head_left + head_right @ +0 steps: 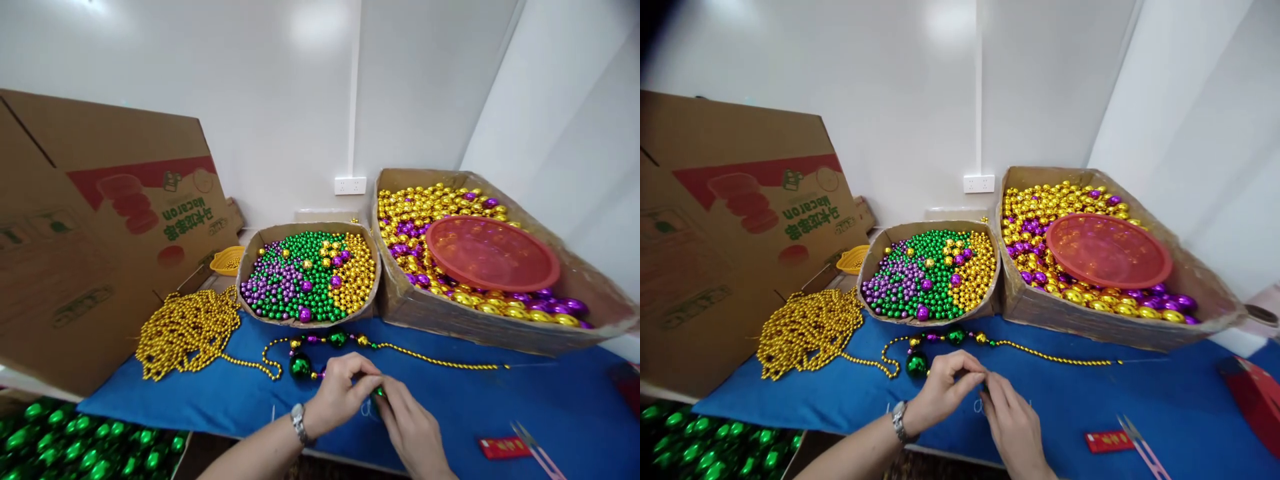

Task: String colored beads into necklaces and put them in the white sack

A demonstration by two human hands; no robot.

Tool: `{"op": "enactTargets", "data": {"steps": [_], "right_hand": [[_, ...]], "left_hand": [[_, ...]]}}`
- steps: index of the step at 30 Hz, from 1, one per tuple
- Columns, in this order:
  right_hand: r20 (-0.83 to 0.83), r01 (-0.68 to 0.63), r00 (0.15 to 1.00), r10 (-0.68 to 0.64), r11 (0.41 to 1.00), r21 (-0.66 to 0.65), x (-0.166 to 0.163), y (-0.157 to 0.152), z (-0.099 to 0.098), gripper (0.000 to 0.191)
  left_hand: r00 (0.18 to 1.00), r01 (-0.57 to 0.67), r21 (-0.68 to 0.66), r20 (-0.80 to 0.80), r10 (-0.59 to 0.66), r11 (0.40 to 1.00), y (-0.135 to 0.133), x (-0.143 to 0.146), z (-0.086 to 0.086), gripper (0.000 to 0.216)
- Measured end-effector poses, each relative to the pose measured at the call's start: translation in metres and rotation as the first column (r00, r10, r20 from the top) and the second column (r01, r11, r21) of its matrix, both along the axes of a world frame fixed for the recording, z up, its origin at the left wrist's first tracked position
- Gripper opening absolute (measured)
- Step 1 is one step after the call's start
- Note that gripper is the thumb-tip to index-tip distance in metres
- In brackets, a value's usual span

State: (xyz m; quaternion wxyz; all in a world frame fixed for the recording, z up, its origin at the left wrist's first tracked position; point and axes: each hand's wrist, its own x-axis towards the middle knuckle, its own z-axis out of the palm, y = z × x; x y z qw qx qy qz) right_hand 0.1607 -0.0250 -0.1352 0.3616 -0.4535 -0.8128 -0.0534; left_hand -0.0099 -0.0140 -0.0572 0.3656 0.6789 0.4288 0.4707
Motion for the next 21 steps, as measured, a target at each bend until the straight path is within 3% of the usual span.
{"op": "enactTargets", "data": {"steps": [3, 7, 11, 13, 16, 18, 20, 21], "right_hand": [[0.094, 0.033, 0.995, -0.035, 0.999, 0.025, 0.011, 0.009, -0.01, 0.034], [0.092, 0.133, 0.988, -0.124, 0.987, -0.088, 0.032, 0.016, -0.007, 0.033], [-0.158, -0.059, 0.987, 0.017, 0.962, -0.265, 0.017, 0.012, 0.02, 0.043], [-0.251, -0.167, 0.963, 0.099, 0.949, -0.267, 0.005, 0.008, 0.03, 0.035], [-0.313, -0.233, 0.937, 0.152, 0.943, -0.238, -0.002, 0.004, 0.034, 0.028], [-0.352, -0.239, 0.927, 0.131, 0.929, -0.282, -0.001, 0.003, 0.033, 0.027], [-0.384, -0.232, 0.92, 0.08, 0.899, -0.371, 0.001, 0.002, 0.031, 0.025], [-0.392, -0.232, 0.918, 0.058, 0.88, -0.414, 0.001, 0.001, 0.031, 0.025]], "left_hand": [[0.988, -0.104, -0.044, 0.106, 0.108, 0.994, 0.002, -0.011, 0.014, 0.013], [0.915, -0.258, -0.133, 0.284, 0.286, 0.957, 0.009, -0.033, 0.028, 0.018], [0.916, -0.196, -0.18, 0.319, 0.245, 0.964, 0.009, -0.03, 0.027, 0.02], [0.936, -0.123, -0.213, 0.298, 0.185, 0.969, 0.008, -0.027, 0.023, 0.022], [0.989, -0.078, -0.144, 0.114, 0.095, 0.986, 0.017, -0.038, 0.02, 0.025], [0.969, -0.172, 0.061, -0.17, 0.18, 0.983, 0.03, -0.058, 0.019, 0.026], [0.81, -0.269, 0.297, -0.444, 0.382, 0.916, 0.047, -0.079, 0.017, 0.028], [0.718, -0.283, 0.353, -0.539, 0.441, 0.892, 0.055, -0.088, 0.014, 0.028]]}}
